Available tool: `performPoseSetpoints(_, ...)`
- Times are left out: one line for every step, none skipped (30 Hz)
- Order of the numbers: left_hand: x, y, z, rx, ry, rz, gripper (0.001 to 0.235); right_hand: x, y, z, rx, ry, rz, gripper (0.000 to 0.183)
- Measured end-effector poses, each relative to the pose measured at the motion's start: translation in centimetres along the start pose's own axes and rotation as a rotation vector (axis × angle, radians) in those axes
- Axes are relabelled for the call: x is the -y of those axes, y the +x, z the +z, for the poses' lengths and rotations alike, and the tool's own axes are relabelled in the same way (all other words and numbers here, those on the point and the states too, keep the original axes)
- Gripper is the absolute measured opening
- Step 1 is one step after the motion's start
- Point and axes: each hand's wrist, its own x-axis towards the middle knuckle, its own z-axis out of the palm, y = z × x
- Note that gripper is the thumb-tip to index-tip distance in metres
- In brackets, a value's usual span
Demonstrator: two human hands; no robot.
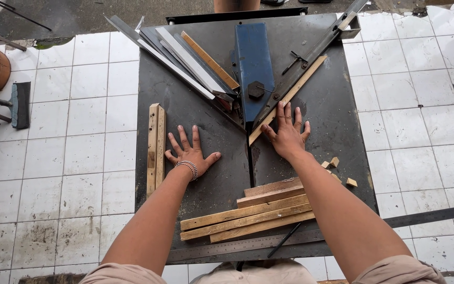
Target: Measuring wood strips with a ruler and pencil and preparing them for cutting on a miter saw.
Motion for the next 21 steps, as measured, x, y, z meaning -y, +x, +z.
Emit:
performPoseSetpoints(0.0, 0.1, 0.0, 0.0, 0.0, 0.0, 0.093, 0.1, 0.1, 0.0, 0.0, 0.0, 0.001, 0.072)
performPoseSetpoints(0.0, 0.2, -0.1, -0.001, 0.002, -0.002, 0.093, 0.1, 0.2, -0.1, 0.0, 0.0, 0.0, 0.072)
performPoseSetpoints(0.0, 0.4, -0.1, -0.003, 0.003, -0.004, 0.093, 0.2, 0.3, -0.1, 0.001, 0.001, -0.001, 0.072)
performPoseSetpoints(0.0, 0.4, -0.2, -0.004, 0.002, -0.006, 0.093, 0.1, 0.4, -0.1, 0.001, 0.0, -0.003, 0.072)
performPoseSetpoints(-0.1, 0.5, -0.2, -0.002, -0.001, -0.003, 0.093, 0.1, 0.5, -0.2, 0.004, -0.002, -0.002, 0.072)
performPoseSetpoints(-0.1, 0.6, -0.3, -0.002, -0.004, 0.0, 0.093, 0.1, 0.7, -0.2, 0.006, -0.003, -0.001, 0.073)
performPoseSetpoints(0.0, 0.8, -0.4, -0.004, -0.005, -0.001, 0.093, 0.2, 0.9, -0.3, 0.006, -0.002, -0.003, 0.073)
performPoseSetpoints(0.1, 0.9, -0.3, -0.012, -0.007, 0.002, 0.093, 0.3, 0.9, -0.3, 0.004, 0.001, -0.002, 0.073)
performPoseSetpoints(0.1, 1.0, -0.2, -0.019, -0.008, 0.006, 0.093, 0.3, 0.8, -0.3, 0.002, 0.004, -0.001, 0.072)
performPoseSetpoints(0.0, 1.1, -0.4, -0.02, -0.009, 0.005, 0.093, 0.4, 0.9, -0.3, 0.002, 0.004, -0.002, 0.072)
performPoseSetpoints(-0.1, 1.2, -0.5, -0.01, -0.005, -0.002, 0.093, 0.4, 1.0, -0.4, 0.005, 0.001, 0.005, 0.072)
performPoseSetpoints(-0.2, 1.2, -0.6, 0.001, -0.001, -0.008, 0.093, 0.5, 1.1, -0.5, 0.008, -0.002, 0.012, 0.072)
performPoseSetpoints(-0.2, 1.3, -0.7, 0.001, -0.002, -0.009, 0.093, 0.4, 1.2, -0.6, 0.008, -0.002, 0.011, 0.072)
performPoseSetpoints(-0.2, 1.4, -0.9, 0.004, -0.005, -0.007, 0.094, 0.5, 1.4, -0.6, 0.005, -0.001, 0.011, 0.073)
performPoseSetpoints(-0.2, 1.5, -1.0, 0.008, -0.009, -0.004, 0.094, 0.5, 1.6, -0.6, 0.002, 0.001, 0.011, 0.073)
performPoseSetpoints(-0.3, 1.6, -1.1, 0.007, -0.009, -0.004, 0.094, 0.6, 1.7, -0.7, 0.001, 0.001, 0.011, 0.073)
performPoseSetpoints(-0.4, 1.7, -1.3, 0.007, -0.011, -0.006, 0.094, 0.7, 1.8, -0.8, -0.001, 0.002, 0.012, 0.072)
performPoseSetpoints(-0.5, 1.9, -1.4, 0.007, -0.011, -0.009, 0.093, 0.8, 1.9, -0.8, -0.002, 0.004, 0.012, 0.072)
performPoseSetpoints(-0.5, 2.1, -1.5, 0.007, -0.011, -0.01, 0.093, 0.8, 2.2, -0.8, -0.002, 0.004, 0.012, 0.072)
performPoseSetpoints(-0.5, 2.2, -1.5, 0.002, -0.01, -0.01, 0.094, 0.8, 2.3, -0.8, -0.002, 0.002, 0.012, 0.072)
performPoseSetpoints(-0.5, 2.4, -1.5, -0.002, -0.009, -0.011, 0.094, 0.8, 2.5, -0.8, -0.003, 0.0, 0.012, 0.072)
